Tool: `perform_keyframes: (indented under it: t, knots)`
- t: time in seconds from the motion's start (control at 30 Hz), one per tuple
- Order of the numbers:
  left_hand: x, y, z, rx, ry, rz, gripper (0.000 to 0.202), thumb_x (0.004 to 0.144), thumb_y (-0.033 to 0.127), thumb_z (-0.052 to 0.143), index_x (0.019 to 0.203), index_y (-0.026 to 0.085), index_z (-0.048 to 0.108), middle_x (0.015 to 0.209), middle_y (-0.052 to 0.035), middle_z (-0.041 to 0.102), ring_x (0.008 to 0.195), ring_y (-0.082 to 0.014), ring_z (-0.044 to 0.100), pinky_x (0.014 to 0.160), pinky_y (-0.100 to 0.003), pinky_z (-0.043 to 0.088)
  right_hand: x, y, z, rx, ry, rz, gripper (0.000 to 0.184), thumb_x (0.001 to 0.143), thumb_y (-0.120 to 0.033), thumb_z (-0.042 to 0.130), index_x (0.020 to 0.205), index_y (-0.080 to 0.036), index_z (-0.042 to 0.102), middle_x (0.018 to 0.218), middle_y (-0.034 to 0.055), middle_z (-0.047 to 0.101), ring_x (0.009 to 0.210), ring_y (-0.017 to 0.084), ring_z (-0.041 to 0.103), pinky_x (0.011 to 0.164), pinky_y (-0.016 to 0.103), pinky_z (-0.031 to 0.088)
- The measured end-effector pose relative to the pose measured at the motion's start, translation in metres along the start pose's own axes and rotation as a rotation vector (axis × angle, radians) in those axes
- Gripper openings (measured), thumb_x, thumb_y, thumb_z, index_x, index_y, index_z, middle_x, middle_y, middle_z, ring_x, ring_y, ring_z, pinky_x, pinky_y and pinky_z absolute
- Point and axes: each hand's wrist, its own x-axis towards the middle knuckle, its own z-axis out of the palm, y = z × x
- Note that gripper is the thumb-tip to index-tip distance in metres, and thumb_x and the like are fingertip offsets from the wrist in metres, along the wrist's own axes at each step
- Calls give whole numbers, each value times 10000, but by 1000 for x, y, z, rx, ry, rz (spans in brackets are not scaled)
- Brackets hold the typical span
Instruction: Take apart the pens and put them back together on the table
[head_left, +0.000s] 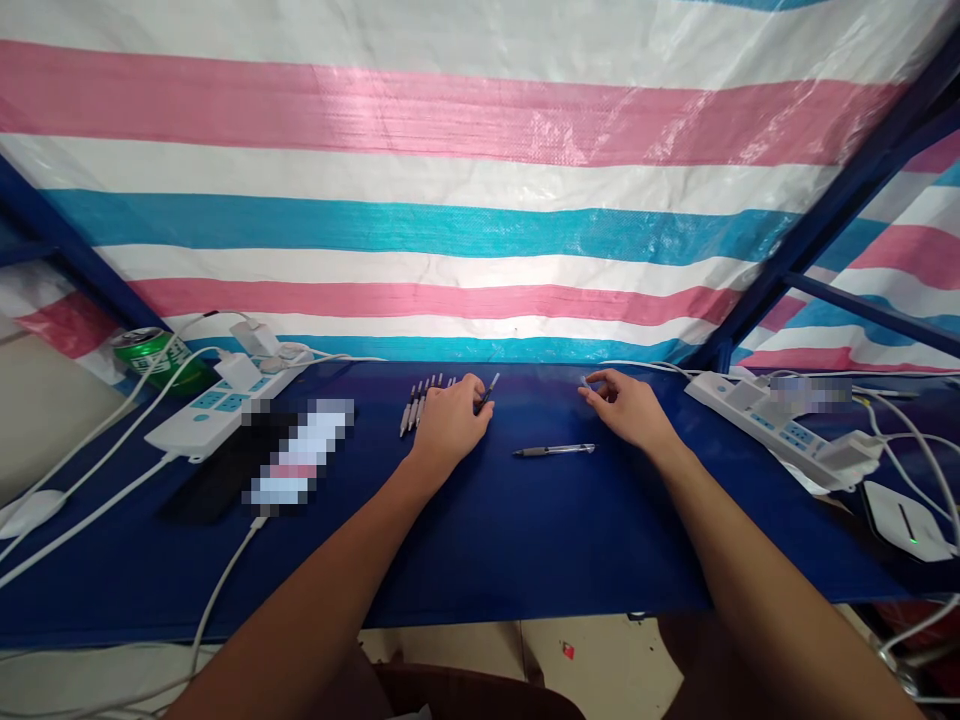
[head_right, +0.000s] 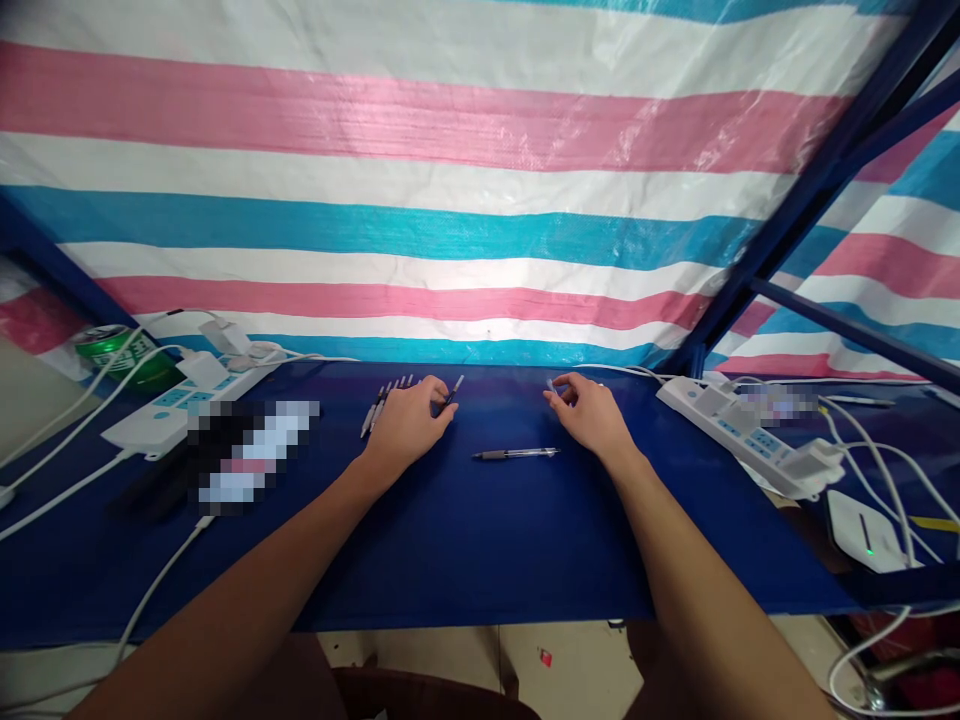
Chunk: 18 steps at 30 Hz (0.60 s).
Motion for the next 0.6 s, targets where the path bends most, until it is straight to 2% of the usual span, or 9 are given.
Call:
perform_keyframes:
  t: [0.07,0.2,0.27,0.33,0.4,0.47,0.53,0.6]
  knots:
    - [0,-3,-2,78,5,-36,150,952,292,712,1045,220,619,983,-74,779,922,-294,733,930,-463,511,1,3,2,-109,-26,12,363,966,-509,670,1183,-221,705,821,59,770,827,285,710,766,402,484]
    - [-1,-6,-7,242,27,-69,256,963,259,672,1196,166,621,1241,-179,685,1076,-364,690,976,-523,487,0,8,2,-281,-26,74,406,955,-475,685,1243,-189,676,797,81,735,852,311,697,710,382,439]
    - [-2,-4,-9,220,57,-30,272,979,249,650,1236,163,622,1291,-181,652,1111,-355,673,986,-506,490,0,10,0,-312,-11,94,385,962,-452,675,1239,-185,673,801,82,733,839,306,693,684,373,418]
    - [-2,1,-10,110,54,67,219,1009,261,621,1214,185,639,1263,-145,665,1127,-318,662,1000,-466,499,0,11,-3,-303,1,101,341,975,-433,653,1212,-189,676,785,71,730,813,295,688,667,366,406]
    - [-4,8,-9,-24,-10,209,164,1043,298,591,1154,204,667,1193,-104,698,1128,-285,652,1025,-441,501,1,11,-4,-262,-1,89,325,974,-448,654,1178,-198,679,767,56,725,779,279,686,660,359,409]
    - [-8,16,-6,-134,-117,345,194,1061,354,583,1128,210,694,1157,-84,730,1135,-272,647,1061,-444,495,1,11,-4,-218,-36,53,349,952,-489,682,1158,-207,680,752,40,721,756,267,686,664,355,422]
    - [-13,24,0,-216,-217,436,256,1047,405,624,1197,217,712,1187,-82,754,1169,-274,647,1081,-448,495,2,12,-2,-203,-82,10,346,932,-482,702,1149,-213,678,739,27,720,758,265,689,684,357,436]
    - [-16,30,7,-267,-298,494,327,1008,411,694,1285,238,710,1216,-77,769,1196,-277,650,1073,-446,508,3,14,-1,-210,-107,-7,276,933,-392,680,1143,-212,678,730,22,724,757,262,690,712,363,448]
